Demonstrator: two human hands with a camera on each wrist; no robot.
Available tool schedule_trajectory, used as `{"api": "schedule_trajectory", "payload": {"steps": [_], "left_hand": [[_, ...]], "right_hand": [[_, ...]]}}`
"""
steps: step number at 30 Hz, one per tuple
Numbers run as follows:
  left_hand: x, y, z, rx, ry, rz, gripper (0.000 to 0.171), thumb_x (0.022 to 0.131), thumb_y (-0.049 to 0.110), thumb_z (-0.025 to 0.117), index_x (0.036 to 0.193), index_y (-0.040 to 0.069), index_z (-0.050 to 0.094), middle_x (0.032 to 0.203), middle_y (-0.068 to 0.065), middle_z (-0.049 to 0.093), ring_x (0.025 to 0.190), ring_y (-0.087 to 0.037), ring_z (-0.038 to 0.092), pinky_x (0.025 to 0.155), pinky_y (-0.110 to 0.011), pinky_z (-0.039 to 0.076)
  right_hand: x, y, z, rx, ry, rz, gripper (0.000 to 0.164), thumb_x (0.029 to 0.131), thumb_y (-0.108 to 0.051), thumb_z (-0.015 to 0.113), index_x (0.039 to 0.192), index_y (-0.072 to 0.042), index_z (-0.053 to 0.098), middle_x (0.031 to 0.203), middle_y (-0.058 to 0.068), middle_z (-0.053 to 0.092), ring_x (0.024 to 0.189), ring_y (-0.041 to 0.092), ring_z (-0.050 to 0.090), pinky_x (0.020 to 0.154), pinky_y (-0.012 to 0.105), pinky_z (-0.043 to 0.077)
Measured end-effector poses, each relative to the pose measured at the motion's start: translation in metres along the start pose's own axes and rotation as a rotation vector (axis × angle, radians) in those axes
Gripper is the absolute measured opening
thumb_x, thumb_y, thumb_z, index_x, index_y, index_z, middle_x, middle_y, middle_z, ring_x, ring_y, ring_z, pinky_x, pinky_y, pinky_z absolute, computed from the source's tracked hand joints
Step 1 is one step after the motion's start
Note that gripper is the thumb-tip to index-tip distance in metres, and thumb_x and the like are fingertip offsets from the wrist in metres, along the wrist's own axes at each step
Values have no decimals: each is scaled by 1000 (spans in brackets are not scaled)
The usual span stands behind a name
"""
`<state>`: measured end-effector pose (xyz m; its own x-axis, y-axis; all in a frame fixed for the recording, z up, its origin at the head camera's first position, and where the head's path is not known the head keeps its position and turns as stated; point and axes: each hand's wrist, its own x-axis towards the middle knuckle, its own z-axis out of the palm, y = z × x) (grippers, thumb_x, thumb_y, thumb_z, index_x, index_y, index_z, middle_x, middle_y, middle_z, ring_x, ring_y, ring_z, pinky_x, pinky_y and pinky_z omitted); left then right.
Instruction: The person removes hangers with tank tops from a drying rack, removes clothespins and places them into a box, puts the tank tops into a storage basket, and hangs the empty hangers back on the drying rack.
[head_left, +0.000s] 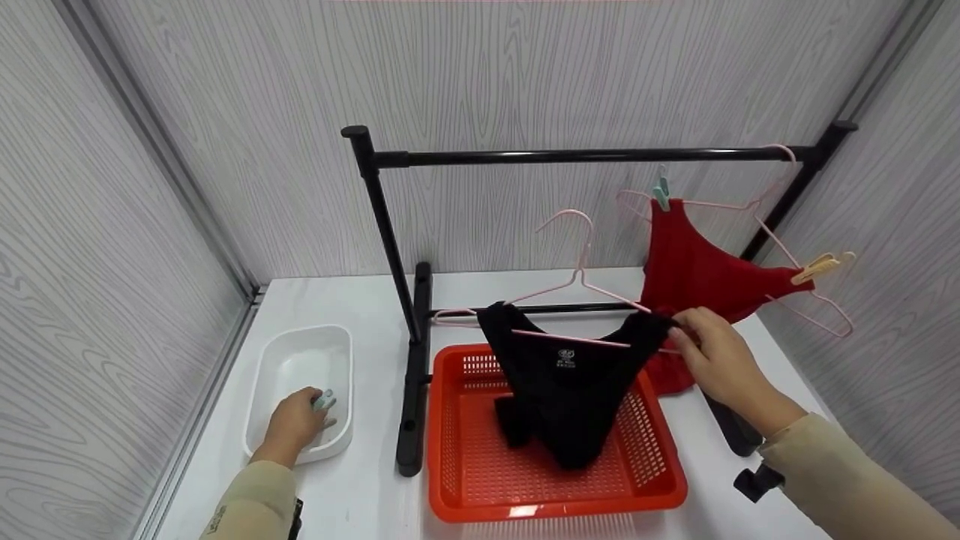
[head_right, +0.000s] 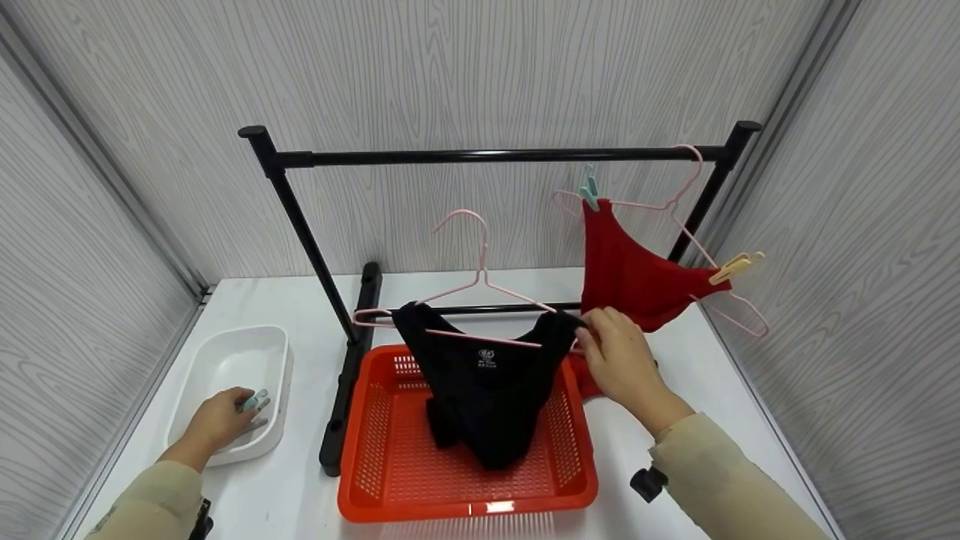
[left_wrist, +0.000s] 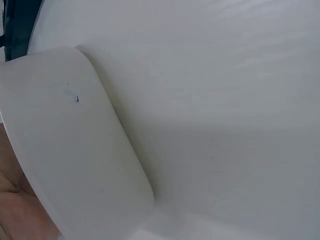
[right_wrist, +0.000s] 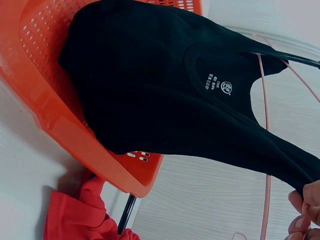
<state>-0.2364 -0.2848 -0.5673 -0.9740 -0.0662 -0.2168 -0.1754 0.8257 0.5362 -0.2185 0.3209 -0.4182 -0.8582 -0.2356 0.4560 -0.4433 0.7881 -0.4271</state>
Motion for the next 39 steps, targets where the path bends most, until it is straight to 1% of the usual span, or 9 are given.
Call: {"api": "schedule_trajectory", "payload": {"steps": [6,10,14,20,25,28,31,35,39], "left_hand": [[-2,0,-2,-19,-16,-23,44,99,8,58,139,-9,48,134,-30,55,117,-45,56,101,-56,43],[-2,4,-4,-14,8,-5,44,100,10,56,139,-8,48,137,-30,52,122,-48,53,104,-57,41],[-3,10,-6,6,63,46,41,100,10,54,137,-8,50,137,-31,51,126,-50,49,105,-58,39],[-4,25,-10,16,192,124,37,100,11,52,132,-8,55,133,-32,53,126,-50,48,107,-58,38],[-5,44,-14,-9,327,217,32,100,10,52,127,-6,60,130,-28,56,124,-46,50,106,-55,39],[-4,59,-18,-17,407,280,29,99,9,55,123,-4,62,127,-26,58,120,-44,53,103,-53,42],[-4,76,-24,-28,469,327,26,98,8,56,121,-2,63,125,-22,59,118,-42,55,101,-52,44],[-5,99,-32,-69,518,387,23,98,7,57,119,1,64,123,-18,60,117,-38,55,99,-49,45],[-9,118,-34,-92,532,447,22,97,6,59,117,1,65,122,-17,61,115,-35,56,98,-47,46]], "right_hand": [[0,-1,1,-6,12,-7,4,98,-3,61,99,-3,65,92,5,62,84,15,53,72,37,46],[0,-2,1,-1,20,-5,4,97,-2,61,99,-3,65,91,5,62,84,16,54,73,38,46],[0,-1,1,-2,16,-4,4,97,-2,61,99,-3,65,90,5,61,83,16,53,73,38,46],[0,0,0,-3,10,0,4,97,-2,61,99,-4,65,90,4,61,82,15,53,73,37,47],[1,0,0,-2,7,-4,5,97,-2,61,99,-4,65,90,4,62,82,15,54,73,37,48],[2,-1,-1,-1,8,-5,5,97,-2,61,99,-4,65,90,5,62,82,16,54,73,38,48],[3,-1,-1,0,12,-14,5,97,-2,61,99,-3,65,90,5,62,82,16,54,72,38,47],[2,-1,1,2,21,-23,4,97,-2,61,98,-2,65,91,6,62,84,16,55,72,37,46],[1,0,3,2,28,-23,4,96,-1,62,98,-3,65,91,5,62,84,15,55,72,35,46]]}}
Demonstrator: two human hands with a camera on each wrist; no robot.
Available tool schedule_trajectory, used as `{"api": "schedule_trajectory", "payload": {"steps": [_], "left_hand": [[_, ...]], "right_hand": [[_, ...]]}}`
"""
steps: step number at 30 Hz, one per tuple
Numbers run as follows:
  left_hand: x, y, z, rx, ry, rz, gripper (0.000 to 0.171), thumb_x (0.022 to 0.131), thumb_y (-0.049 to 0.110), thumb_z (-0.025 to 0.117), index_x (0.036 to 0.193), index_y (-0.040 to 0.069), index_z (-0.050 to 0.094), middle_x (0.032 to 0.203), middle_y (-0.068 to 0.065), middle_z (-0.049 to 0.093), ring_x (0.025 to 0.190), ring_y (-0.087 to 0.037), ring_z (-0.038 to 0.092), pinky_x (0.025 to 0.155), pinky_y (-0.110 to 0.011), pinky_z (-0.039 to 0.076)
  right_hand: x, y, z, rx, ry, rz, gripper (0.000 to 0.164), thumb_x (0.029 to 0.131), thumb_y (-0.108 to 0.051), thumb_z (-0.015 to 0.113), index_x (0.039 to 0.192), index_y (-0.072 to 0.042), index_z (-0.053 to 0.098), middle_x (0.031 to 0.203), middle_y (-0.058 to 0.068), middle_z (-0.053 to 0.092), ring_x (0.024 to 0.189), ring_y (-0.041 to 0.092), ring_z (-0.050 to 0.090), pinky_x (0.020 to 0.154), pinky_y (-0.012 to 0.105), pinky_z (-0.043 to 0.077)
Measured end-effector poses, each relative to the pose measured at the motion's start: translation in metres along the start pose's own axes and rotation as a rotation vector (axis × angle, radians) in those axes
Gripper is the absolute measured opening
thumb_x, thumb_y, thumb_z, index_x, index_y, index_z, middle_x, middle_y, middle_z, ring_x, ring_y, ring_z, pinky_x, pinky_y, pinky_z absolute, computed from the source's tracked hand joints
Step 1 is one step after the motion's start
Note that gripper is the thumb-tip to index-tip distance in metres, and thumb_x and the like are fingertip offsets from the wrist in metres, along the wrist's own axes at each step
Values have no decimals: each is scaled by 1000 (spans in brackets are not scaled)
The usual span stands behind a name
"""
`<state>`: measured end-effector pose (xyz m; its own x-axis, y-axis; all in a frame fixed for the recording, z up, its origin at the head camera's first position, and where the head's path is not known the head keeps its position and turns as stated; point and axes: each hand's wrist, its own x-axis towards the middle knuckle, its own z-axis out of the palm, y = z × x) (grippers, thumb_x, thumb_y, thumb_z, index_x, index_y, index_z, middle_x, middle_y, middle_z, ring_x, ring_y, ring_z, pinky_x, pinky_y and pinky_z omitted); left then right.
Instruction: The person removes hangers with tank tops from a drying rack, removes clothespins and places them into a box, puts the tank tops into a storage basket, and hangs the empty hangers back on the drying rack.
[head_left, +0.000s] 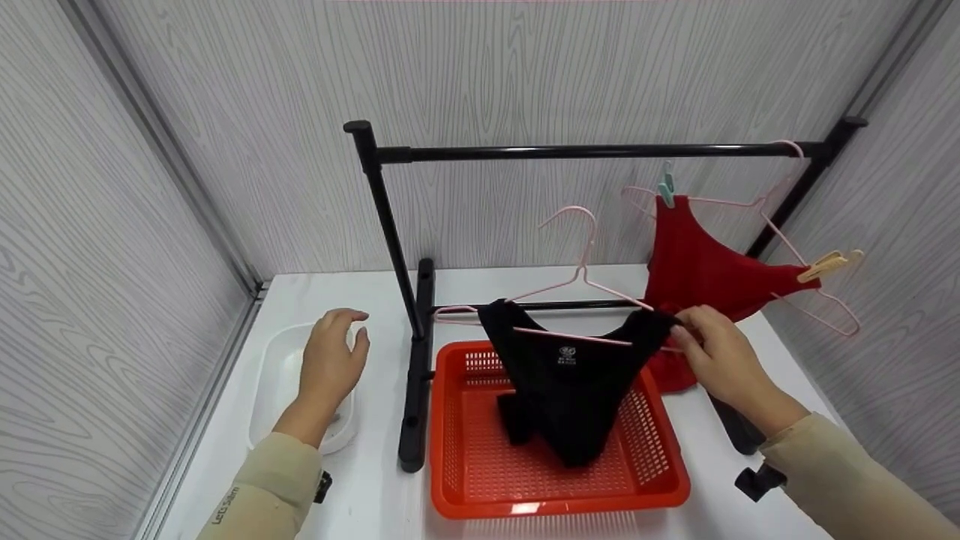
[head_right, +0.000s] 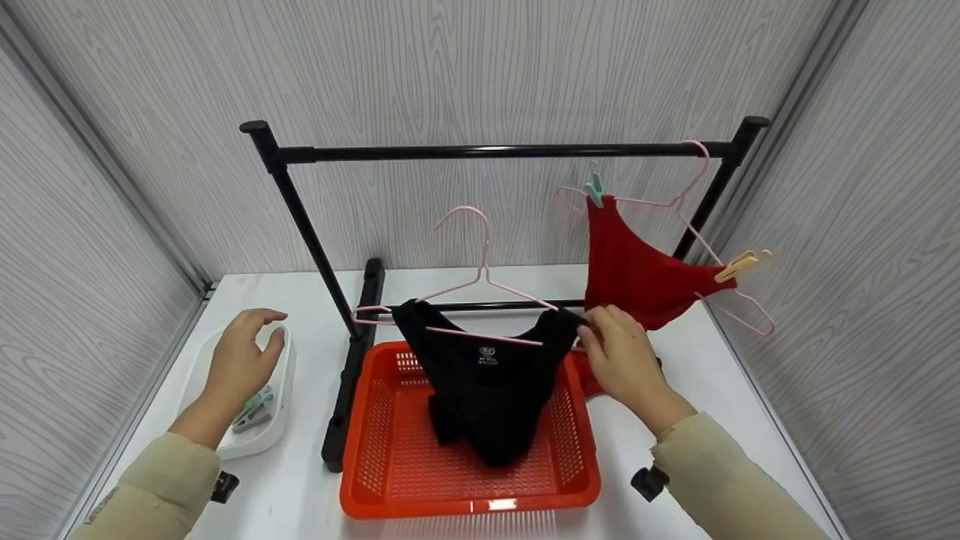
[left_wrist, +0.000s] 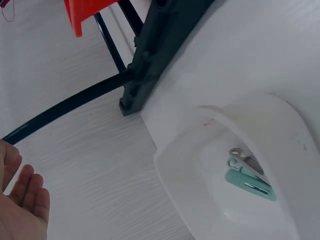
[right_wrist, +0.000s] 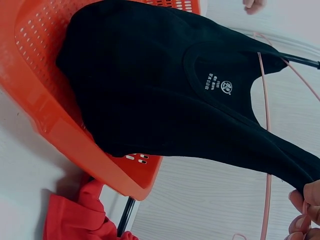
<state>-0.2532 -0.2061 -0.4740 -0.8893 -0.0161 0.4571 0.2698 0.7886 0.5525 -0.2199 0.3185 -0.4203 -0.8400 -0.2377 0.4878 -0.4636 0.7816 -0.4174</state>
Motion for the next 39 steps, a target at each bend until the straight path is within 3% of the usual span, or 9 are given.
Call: {"api": "schedule_trajectory", "payload": {"steps": [12,21,30,39], "left_hand": [[3,51,15,-61,60,145,21,94,2,61,114,5,67,117,-12,64,111,-30,59,97,-40,47],[9,92,27,-134,47,230,20,98,10,61,116,6,67,120,-10,64,115,-28,57,103,-40,44],[18,115,46,-184,41,312,19,97,12,63,115,6,67,117,-8,64,114,-27,58,101,-42,45],[17,128,61,-160,16,343,20,97,18,63,115,9,67,117,-6,64,113,-27,58,100,-46,43]], "right_hand": [[-2,3,2,7,-12,6,5,97,-2,62,99,-3,65,90,4,62,83,14,54,72,35,47],[-3,1,2,21,-26,18,6,98,-3,60,100,-5,65,91,3,62,83,13,53,72,31,47],[-2,0,3,27,23,-12,8,95,2,62,98,-3,66,89,1,62,81,11,52,71,28,45],[-2,-2,6,35,-4,2,6,97,-2,62,99,-5,66,92,1,62,83,11,54,73,24,47]]}}
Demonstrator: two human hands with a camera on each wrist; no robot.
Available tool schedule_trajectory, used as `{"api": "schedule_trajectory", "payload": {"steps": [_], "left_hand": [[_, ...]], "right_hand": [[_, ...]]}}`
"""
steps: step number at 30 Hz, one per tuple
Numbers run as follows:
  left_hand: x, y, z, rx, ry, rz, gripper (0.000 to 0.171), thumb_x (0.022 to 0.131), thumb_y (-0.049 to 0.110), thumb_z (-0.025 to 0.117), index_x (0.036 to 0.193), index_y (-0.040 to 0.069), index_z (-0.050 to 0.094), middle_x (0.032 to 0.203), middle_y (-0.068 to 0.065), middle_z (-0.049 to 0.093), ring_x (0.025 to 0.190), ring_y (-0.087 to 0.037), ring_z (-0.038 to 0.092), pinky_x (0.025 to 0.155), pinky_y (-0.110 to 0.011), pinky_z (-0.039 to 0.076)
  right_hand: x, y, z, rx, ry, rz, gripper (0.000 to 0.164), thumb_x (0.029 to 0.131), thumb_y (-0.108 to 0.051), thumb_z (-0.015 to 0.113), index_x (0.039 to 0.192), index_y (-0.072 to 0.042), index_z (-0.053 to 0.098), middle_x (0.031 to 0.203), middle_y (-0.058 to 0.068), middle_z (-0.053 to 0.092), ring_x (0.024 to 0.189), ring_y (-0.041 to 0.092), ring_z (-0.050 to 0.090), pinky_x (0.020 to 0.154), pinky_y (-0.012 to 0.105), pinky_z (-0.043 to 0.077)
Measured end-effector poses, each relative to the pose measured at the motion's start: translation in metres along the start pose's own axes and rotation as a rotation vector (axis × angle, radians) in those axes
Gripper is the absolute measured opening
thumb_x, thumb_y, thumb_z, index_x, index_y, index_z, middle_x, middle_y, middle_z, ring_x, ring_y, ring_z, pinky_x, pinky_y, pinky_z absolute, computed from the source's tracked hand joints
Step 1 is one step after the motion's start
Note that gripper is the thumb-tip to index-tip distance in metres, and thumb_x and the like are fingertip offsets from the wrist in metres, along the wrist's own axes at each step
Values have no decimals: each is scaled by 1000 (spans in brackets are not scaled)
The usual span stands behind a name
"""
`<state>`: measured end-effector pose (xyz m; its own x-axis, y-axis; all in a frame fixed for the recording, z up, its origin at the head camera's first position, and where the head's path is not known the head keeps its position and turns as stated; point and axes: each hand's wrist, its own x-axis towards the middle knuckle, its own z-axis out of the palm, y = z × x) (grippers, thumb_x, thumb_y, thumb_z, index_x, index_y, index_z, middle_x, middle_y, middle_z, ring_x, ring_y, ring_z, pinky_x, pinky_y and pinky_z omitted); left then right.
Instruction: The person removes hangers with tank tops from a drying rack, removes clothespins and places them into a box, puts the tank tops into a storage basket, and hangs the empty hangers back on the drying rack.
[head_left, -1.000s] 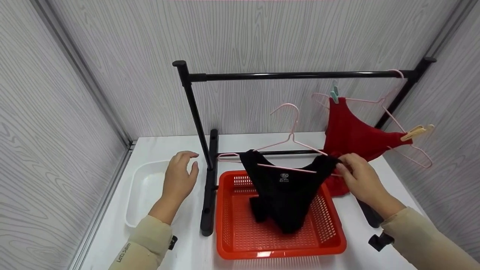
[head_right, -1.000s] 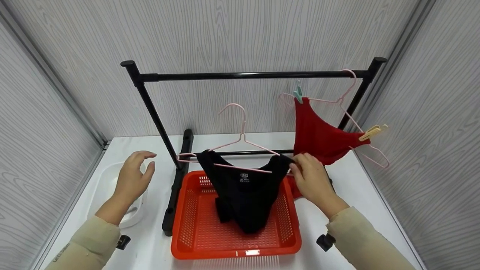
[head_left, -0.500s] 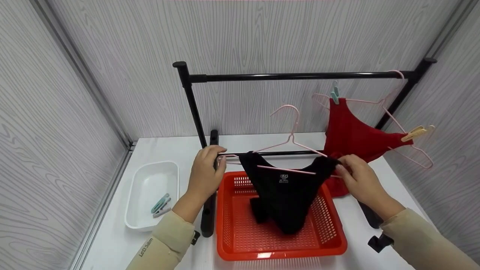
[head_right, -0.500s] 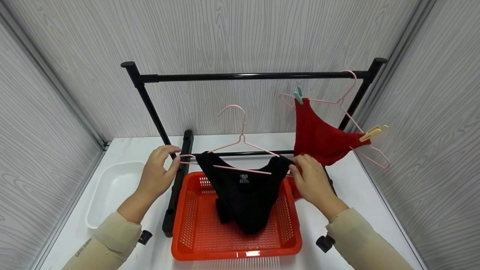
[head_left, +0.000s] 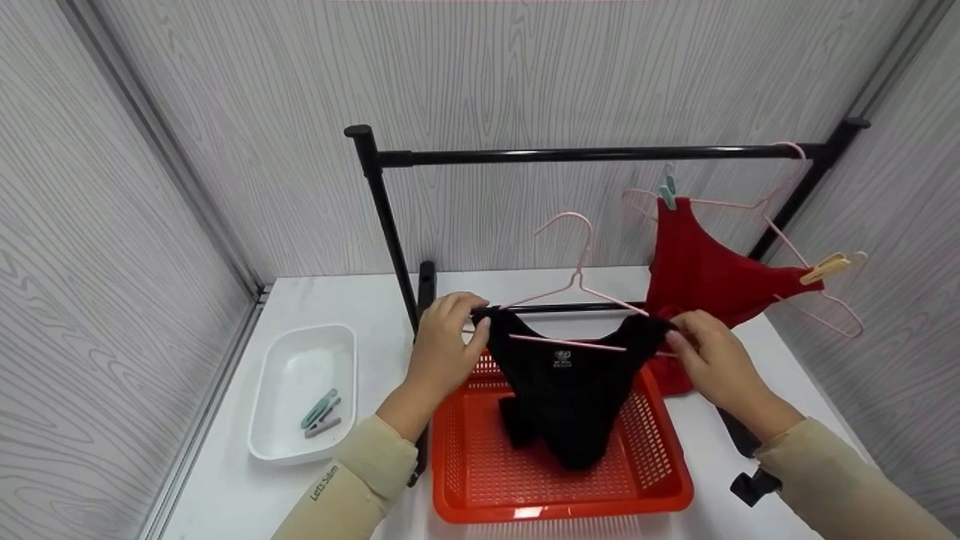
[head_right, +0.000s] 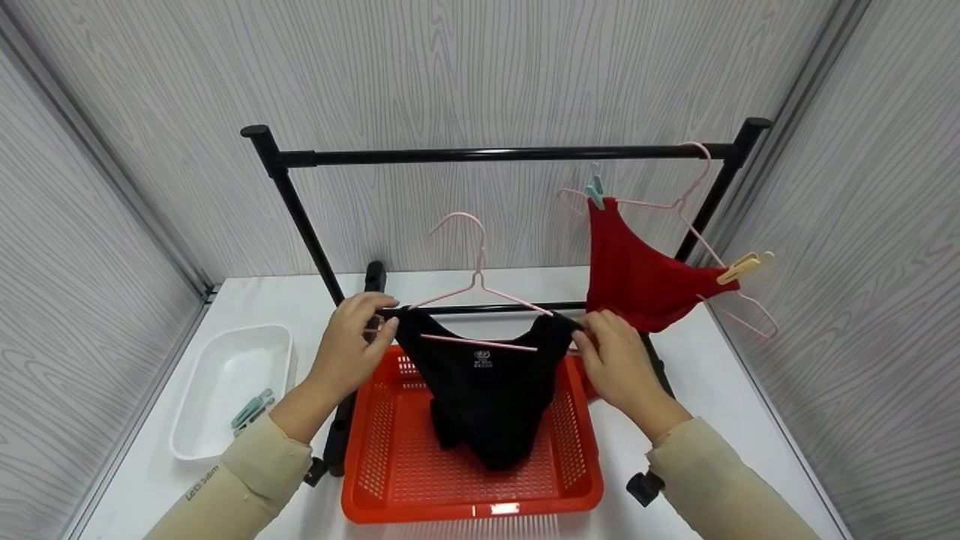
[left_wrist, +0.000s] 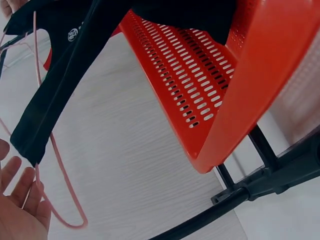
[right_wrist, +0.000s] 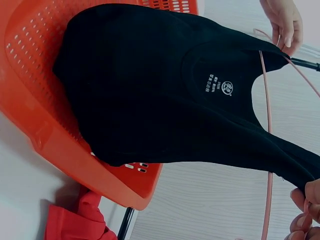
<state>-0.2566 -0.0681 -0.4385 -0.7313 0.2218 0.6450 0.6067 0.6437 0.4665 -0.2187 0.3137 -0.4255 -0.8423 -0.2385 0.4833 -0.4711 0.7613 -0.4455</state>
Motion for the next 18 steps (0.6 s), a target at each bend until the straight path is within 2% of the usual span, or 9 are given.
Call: {"api": "schedule_trajectory", "payload": {"steps": [9,13,18], "left_hand": [[0,6,11,43,-27,0,29,99,30,64,119,10,66,117,-4,68,115,-24,60,99,-47,43],[0,5,13,45,-3,-1,23,98,27,66,114,11,68,109,-2,70,107,-22,63,94,-44,46],[-1,2,12,-9,28,-1,16,97,21,67,108,10,70,101,-2,71,98,-21,64,89,-42,47]], "right_hand": [[-1,0,1,0,1,4,6,96,-1,62,100,-5,65,93,1,62,83,11,54,73,26,48],[-2,0,1,2,2,-7,6,96,-1,63,99,-5,65,92,1,62,82,11,53,72,25,47],[-1,1,2,11,10,-19,5,96,-1,62,98,-4,66,91,1,62,81,10,53,70,23,45]]}}
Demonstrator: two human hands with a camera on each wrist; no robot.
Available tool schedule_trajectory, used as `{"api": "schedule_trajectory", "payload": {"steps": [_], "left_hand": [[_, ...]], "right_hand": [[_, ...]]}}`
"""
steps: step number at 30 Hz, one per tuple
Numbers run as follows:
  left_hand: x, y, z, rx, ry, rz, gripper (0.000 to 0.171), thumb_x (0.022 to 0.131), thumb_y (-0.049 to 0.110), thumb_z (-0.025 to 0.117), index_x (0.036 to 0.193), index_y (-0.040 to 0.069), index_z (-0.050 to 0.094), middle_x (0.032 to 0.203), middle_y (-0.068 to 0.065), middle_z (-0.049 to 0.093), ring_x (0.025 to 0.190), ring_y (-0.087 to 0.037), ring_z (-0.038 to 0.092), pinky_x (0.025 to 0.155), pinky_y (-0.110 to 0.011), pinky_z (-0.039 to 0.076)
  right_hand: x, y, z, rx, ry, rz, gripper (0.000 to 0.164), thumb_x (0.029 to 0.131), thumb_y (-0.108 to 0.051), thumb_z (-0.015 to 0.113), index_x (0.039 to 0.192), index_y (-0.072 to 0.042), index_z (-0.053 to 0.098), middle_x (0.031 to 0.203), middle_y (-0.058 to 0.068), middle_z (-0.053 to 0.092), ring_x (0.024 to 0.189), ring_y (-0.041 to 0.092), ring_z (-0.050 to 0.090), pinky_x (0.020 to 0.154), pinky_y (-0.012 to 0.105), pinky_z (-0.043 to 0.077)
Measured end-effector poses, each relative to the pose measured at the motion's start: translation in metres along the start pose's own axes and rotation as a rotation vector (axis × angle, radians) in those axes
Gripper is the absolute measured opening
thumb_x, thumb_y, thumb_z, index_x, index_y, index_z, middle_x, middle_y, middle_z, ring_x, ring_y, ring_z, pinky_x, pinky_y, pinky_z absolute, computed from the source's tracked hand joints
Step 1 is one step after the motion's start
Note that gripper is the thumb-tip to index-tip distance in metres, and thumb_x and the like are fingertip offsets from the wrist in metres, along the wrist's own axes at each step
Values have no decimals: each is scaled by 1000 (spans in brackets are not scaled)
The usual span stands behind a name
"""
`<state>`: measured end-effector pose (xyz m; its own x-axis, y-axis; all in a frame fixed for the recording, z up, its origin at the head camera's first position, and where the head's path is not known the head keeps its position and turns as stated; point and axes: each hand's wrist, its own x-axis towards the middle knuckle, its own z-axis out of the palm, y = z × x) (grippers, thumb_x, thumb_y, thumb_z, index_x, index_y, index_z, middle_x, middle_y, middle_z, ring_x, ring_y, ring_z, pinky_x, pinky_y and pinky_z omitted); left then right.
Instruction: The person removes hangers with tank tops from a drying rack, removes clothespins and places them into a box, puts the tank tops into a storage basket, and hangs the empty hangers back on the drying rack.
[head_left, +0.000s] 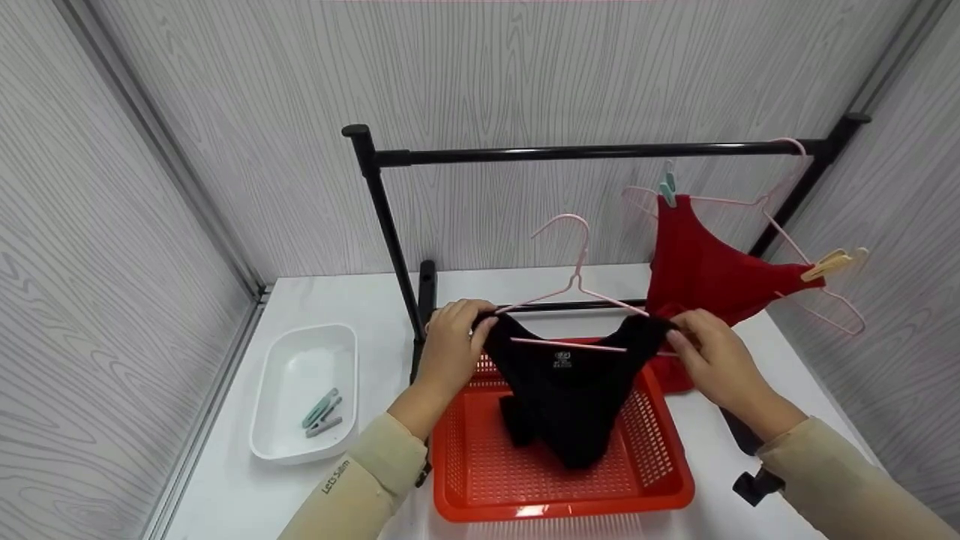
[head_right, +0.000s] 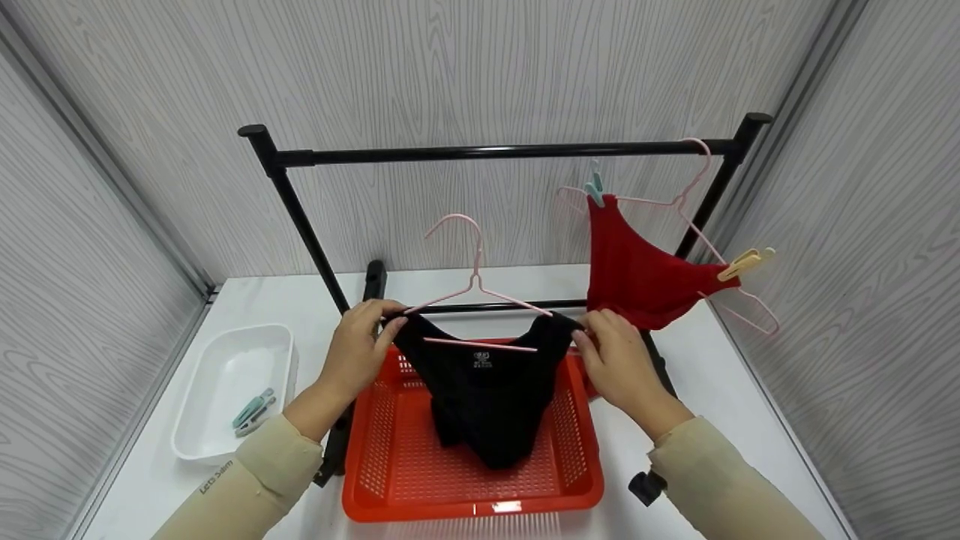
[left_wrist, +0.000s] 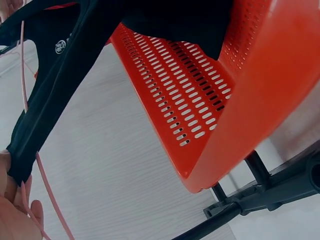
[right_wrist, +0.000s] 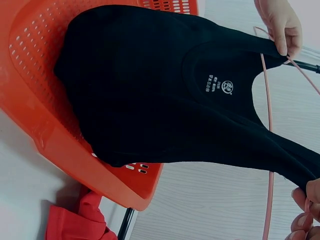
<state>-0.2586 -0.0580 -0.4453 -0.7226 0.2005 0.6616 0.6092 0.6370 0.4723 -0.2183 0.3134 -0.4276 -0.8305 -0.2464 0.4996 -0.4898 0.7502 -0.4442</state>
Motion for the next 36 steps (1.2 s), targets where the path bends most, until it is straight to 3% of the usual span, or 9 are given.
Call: {"api": "schedule_trajectory", "payload": {"steps": [12,20,28,36], "left_hand": [[-5,-8,-4,-77,56,49,9,95,14,69,102,9,69,99,-1,70,95,-18,65,88,-38,50],[-7,-12,-10,-62,108,67,8,93,11,70,101,10,70,97,0,69,96,-18,64,91,-33,50],[-6,-26,-23,-63,235,-21,7,93,7,70,100,8,70,95,-3,68,91,-18,61,80,-33,51],[-11,-40,-27,-69,257,-62,8,94,7,69,102,8,70,93,-2,67,84,-16,58,74,-32,50]], "right_hand": [[-2,-3,-3,4,-4,4,7,96,0,63,99,-6,66,90,-1,61,81,10,53,72,21,46],[-2,-8,-3,19,-5,3,7,97,-2,62,100,-7,66,91,-2,62,80,10,53,73,17,46],[-2,-3,-9,-20,15,13,6,96,-1,62,100,-4,66,92,2,62,85,10,55,74,22,44],[-1,-5,-10,-25,18,7,6,96,0,62,101,-3,65,92,2,62,86,10,54,76,22,43]]}}
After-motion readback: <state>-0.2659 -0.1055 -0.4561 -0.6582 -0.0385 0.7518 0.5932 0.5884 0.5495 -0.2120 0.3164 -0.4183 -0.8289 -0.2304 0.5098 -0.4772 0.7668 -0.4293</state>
